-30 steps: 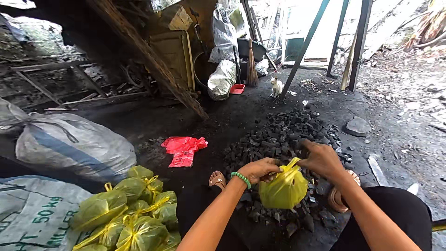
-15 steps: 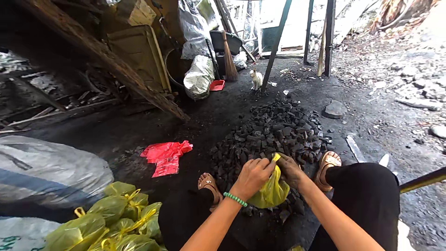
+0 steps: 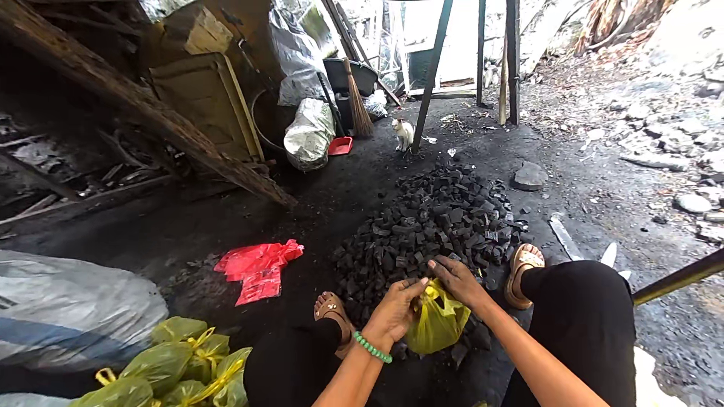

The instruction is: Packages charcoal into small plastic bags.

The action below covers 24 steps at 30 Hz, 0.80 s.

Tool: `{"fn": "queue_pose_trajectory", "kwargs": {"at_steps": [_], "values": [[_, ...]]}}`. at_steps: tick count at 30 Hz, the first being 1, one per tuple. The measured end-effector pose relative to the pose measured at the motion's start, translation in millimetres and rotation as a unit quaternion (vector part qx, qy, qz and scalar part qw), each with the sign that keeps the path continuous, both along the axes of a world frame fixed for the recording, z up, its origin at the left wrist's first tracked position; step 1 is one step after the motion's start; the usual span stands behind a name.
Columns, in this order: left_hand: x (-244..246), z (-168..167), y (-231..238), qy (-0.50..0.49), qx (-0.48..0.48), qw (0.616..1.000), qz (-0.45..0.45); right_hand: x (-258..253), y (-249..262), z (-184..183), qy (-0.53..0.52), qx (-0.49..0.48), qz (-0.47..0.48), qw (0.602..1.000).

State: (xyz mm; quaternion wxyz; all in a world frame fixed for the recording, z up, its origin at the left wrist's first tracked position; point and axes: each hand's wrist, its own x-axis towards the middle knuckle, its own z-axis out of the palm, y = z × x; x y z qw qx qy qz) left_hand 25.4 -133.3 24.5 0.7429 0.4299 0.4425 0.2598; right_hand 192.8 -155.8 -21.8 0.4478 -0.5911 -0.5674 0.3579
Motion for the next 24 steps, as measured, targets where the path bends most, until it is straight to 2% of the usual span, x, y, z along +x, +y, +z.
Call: {"fn": "queue_pose_trajectory", "kwargs": {"at_steps": [3,6,9,11,14,15,17,19,20,22,24], "values": [[1.3,8.1,-7.2,-0.034,-0.081,0.996,-0.01,-13.3,-5.7,-13.9,-0.026,0.066,-0.046,0.996],[8.9,1.0,-11.9,-0.085,-0.12,0.984,0.096,-29.9,-6.4,-30.4,-0.049,0.177,-0.11,0.977],[7.8,-9.6,-8.6,-0.159,-0.145,0.963,0.163,-23.5,-12.8,-31.1,0.01,0.202,-0.103,0.974],[4.0,-9.1,-7.0,-0.166,-0.109,0.969,0.145,-13.6,-18.4,-32.3,0.007,0.249,-0.084,0.965],[1.9,-9.5,-3.4,-0.115,-0.031,0.991,0.066,-6.5,-23.7,-26.6,-0.137,0.344,-0.093,0.924],[3.5,-8.1,-5.0,-0.098,-0.016,0.994,0.047,-6.9,-23.7,-22.7,-0.165,0.351,-0.106,0.916],[7.3,-7.1,-9.9,-0.061,0.019,0.998,0.021,-9.5,-21.9,-13.7,-0.152,0.324,-0.121,0.926],[5.2,-9.6,-14.2,0.029,0.137,0.99,-0.019,-8.6,-14.7,-9.0,-0.14,0.312,-0.124,0.932],[1.7,-8.0,-15.6,0.11,0.23,0.965,-0.055,-5.8,-8.2,-8.5,-0.16,0.326,-0.117,0.924],[-0.3,2.5,-22.3,0.279,0.378,0.875,-0.118,2.8,5.9,-7.2,-0.245,0.375,-0.08,0.891],[0.4,12.8,-33.7,0.389,0.422,0.799,-0.18,10.2,17.4,-4.0,-0.338,0.404,-0.02,0.849]]}}
